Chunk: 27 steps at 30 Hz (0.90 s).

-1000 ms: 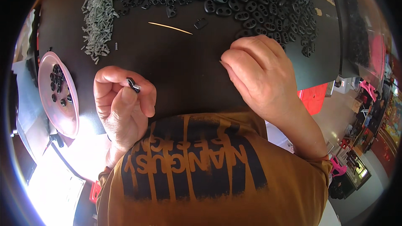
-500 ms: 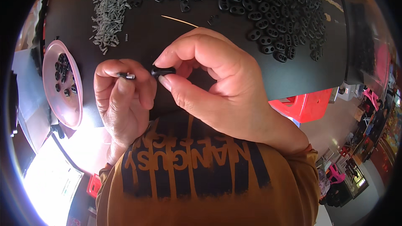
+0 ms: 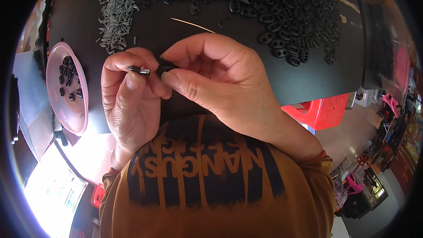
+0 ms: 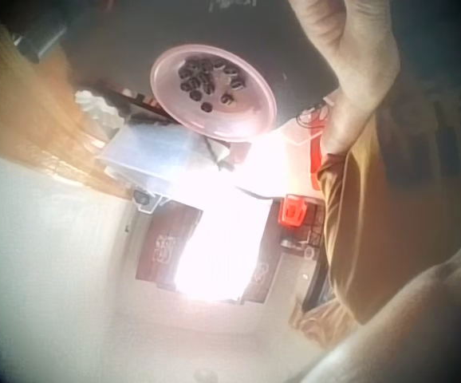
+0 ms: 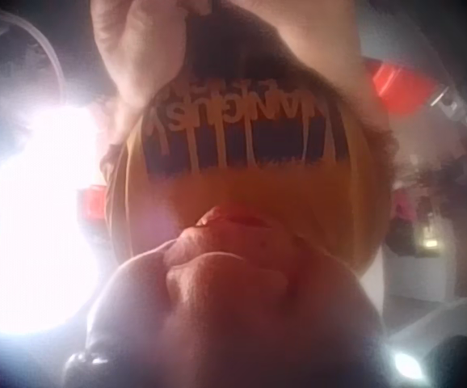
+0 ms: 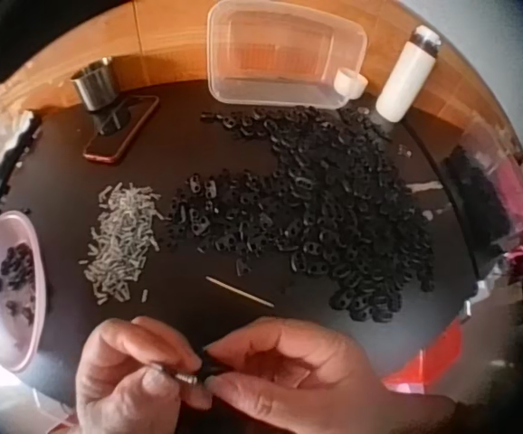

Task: The person assembles small mechanical components by hand. They pick up black plastic housings and metal springs from a table, insert the springs into the housings, and place the finished units into a pink bowl. The process is repeated continuously throughout the video.

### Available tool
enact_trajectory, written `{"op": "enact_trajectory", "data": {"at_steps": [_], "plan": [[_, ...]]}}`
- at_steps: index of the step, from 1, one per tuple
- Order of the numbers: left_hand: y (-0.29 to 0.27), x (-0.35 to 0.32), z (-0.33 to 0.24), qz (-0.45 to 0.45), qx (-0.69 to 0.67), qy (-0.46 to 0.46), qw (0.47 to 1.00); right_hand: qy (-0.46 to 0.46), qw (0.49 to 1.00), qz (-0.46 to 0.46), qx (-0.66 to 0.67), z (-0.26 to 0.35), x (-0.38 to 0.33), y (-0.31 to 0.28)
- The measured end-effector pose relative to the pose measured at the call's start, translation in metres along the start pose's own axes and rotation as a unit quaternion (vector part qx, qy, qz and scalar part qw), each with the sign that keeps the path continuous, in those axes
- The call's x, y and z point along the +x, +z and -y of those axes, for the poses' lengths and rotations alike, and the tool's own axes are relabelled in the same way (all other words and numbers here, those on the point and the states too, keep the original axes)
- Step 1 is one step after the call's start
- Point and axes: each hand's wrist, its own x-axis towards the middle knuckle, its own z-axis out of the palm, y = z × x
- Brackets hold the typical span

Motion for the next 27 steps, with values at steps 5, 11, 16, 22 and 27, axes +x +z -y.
{"op": "enact_trajectory", "data": {"at_steps": [5, 11, 16, 22, 27], "plan": [[-0.001, -0.001, 0.003, 0.005, 0.016, -0.001, 1.000, -0.005, 1.000, 0.012, 0.006, -0.002, 0.001, -0.003], [-0.001, -0.001, 0.006, -0.026, -0.050, -0.002, 0.998, 0.007, 1.000, -0.004, -0.029, -0.001, -0.001, -0.005], [-0.001, 0.000, 0.006, -0.020, -0.048, 0.000, 0.999, -0.008, 1.000, -0.008, -0.009, -0.004, -0.002, -0.007], [-0.001, -0.002, 0.008, -0.017, -0.054, -0.002, 0.998, 0.009, 0.998, -0.012, 0.060, -0.005, -0.004, -0.009], [-0.003, -0.002, 0.009, -0.009, -0.054, -0.010, 0.998, -0.019, 1.000, 0.000, -0.018, -0.003, -0.004, -0.010]]}}
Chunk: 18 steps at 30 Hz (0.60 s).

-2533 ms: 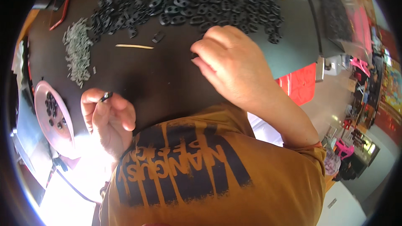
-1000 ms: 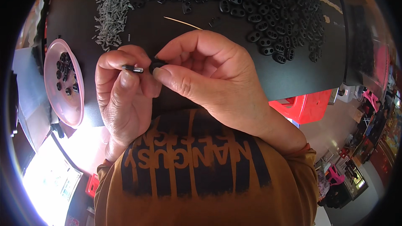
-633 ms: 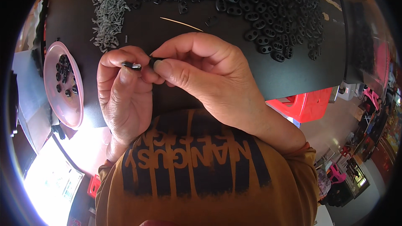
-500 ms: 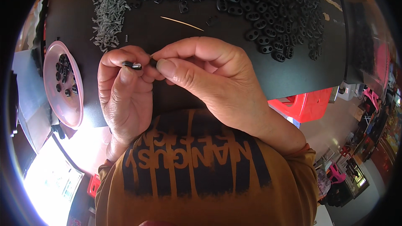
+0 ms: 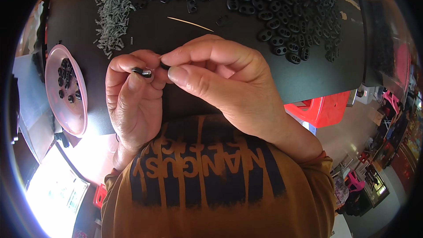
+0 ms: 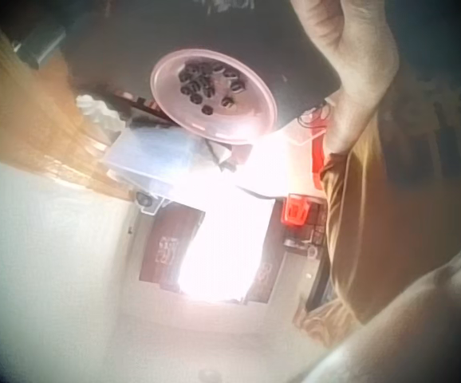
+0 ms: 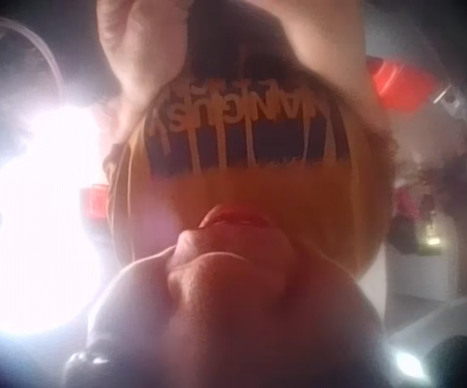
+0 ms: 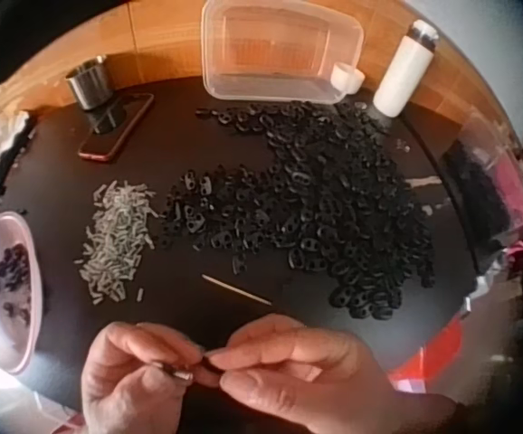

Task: The person assembles small mechanical components by hand. They pick up black plastic housings and metal springs from a table, insert the springs into the housings, and place the finished units into a pink bowl. The process is repeated continuously throughout the video.

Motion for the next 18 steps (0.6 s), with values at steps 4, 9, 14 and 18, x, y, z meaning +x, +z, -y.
{"op": "enact_trajectory", "data": {"at_steps": [4, 9, 14, 18], "plan": [[-0.0042, 0.0005, 0.0033, 0.024, 0.013, -0.024, 0.999, 0.029, 0.999, -0.014, -0.005, 0.0031, 0.0005, -0.0032], [-0.0021, 0.0016, 0.0055, 0.024, 0.015, -0.029, 0.999, 0.057, 0.998, -0.016, 0.016, 0.0019, 0.0016, -0.0078], [-0.0040, 0.0020, 0.0050, 0.036, 0.011, -0.041, 0.998, 0.054, 0.998, -0.012, -0.014, 0.0042, 0.0022, -0.0066], [0.0000, 0.0034, 0.0085, 0.025, 0.000, -0.013, 1.000, 0.062, 0.998, -0.023, -0.001, 0.0042, 0.0038, -0.0055]]}}
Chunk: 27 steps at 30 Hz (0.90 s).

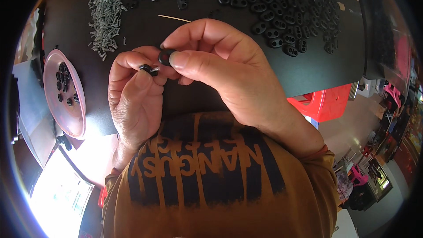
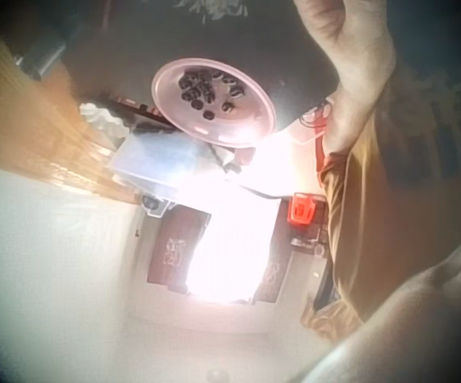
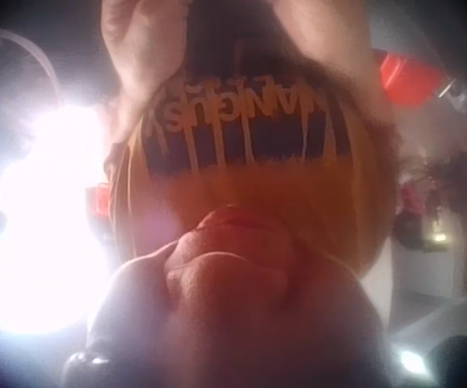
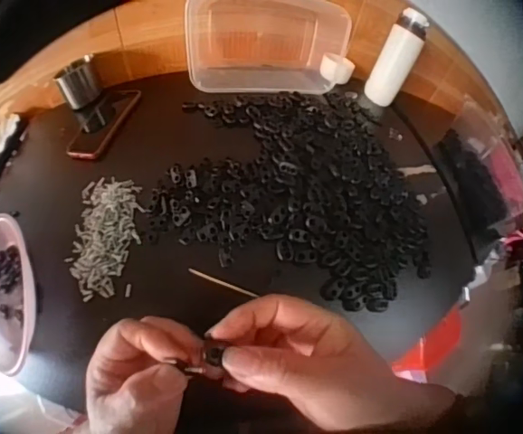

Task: The person assembles small mechanical components by hand. They pick up black plastic housings and metal springs from a table, insert the springs into the housings, and place the finished units into a pink bowl. The process is repeated continuously throughout the video.

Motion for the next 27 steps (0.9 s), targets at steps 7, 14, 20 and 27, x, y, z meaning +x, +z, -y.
{"op": "enact_trajectory", "data": {"at_steps": [7, 14, 20, 27], "plan": [[0.003, -0.002, -0.002, -0.003, 0.043, -0.009, 0.999, 0.061, 0.993, -0.009, 0.098, 0.000, 0.006, 0.005], [0.005, -0.005, -0.004, -0.076, 0.115, -0.062, 0.989, 0.041, 0.993, -0.008, 0.107, 0.003, 0.004, 0.015], [0.002, -0.006, -0.005, -0.054, 0.079, -0.039, 0.995, -0.019, 0.999, 0.006, 0.044, 0.000, 0.003, 0.017], [0.000, -0.006, -0.006, -0.056, 0.092, -0.037, 0.993, -0.125, 0.990, 0.040, -0.053, -0.008, 0.003, 0.013]]}}
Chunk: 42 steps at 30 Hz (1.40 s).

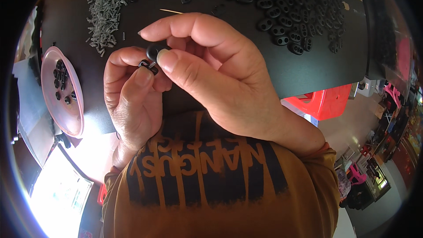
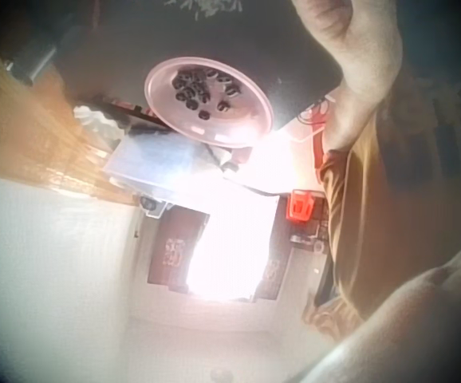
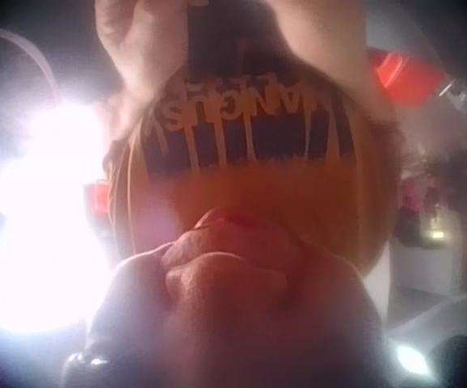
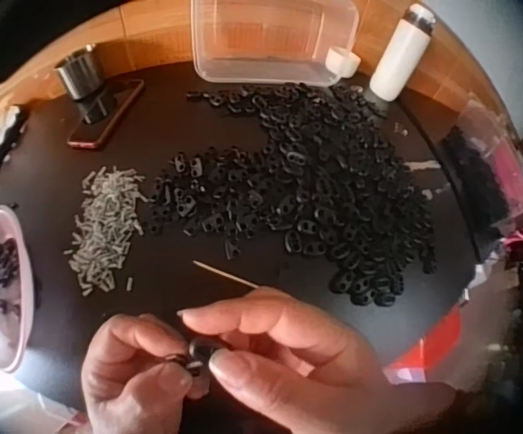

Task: The person assembles small mechanical components by hand. They pick up black plastic housings and metal springs from a table, insert the springs into the housings, and place the finished units into a pink bowl. The process is repeated continuously throughout the video.

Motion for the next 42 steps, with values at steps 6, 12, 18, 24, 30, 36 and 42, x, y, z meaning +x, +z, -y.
{"op": "enact_trajectory", "data": {"at_steps": [6, 12, 18, 24, 30, 36, 42], "plan": [[0.004, 0.000, -0.002, -0.020, -0.009, -0.005, 1.000, -0.134, 0.964, 0.030, -0.226, 0.000, 0.002, -0.007], [0.004, -0.001, -0.002, -0.007, 0.004, 0.006, 1.000, -0.184, 0.923, 0.055, -0.334, 0.002, 0.003, -0.010], [0.000, -0.003, -0.002, 0.013, 0.046, 0.022, 0.999, -0.149, 0.943, 0.029, -0.296, 0.005, 0.002, -0.008], [0.001, -0.003, -0.002, 0.004, 0.061, 0.024, 0.998, -0.145, 0.964, 0.005, -0.225, 0.000, 0.003, -0.005], [0.001, -0.004, -0.001, 0.000, 0.066, 0.026, 0.997, -0.154, 0.955, 0.016, -0.254, 0.002, 0.004, -0.007], [0.003, -0.003, -0.001, -0.010, 0.082, 0.035, 0.996, -0.151, 0.946, 0.027, -0.284, 0.001, 0.005, -0.010], [-0.002, -0.003, 0.002, 0.034, 0.054, 0.054, 0.996, -0.172, 0.936, 0.071, -0.298, 0.002, 0.005, -0.013]]}}
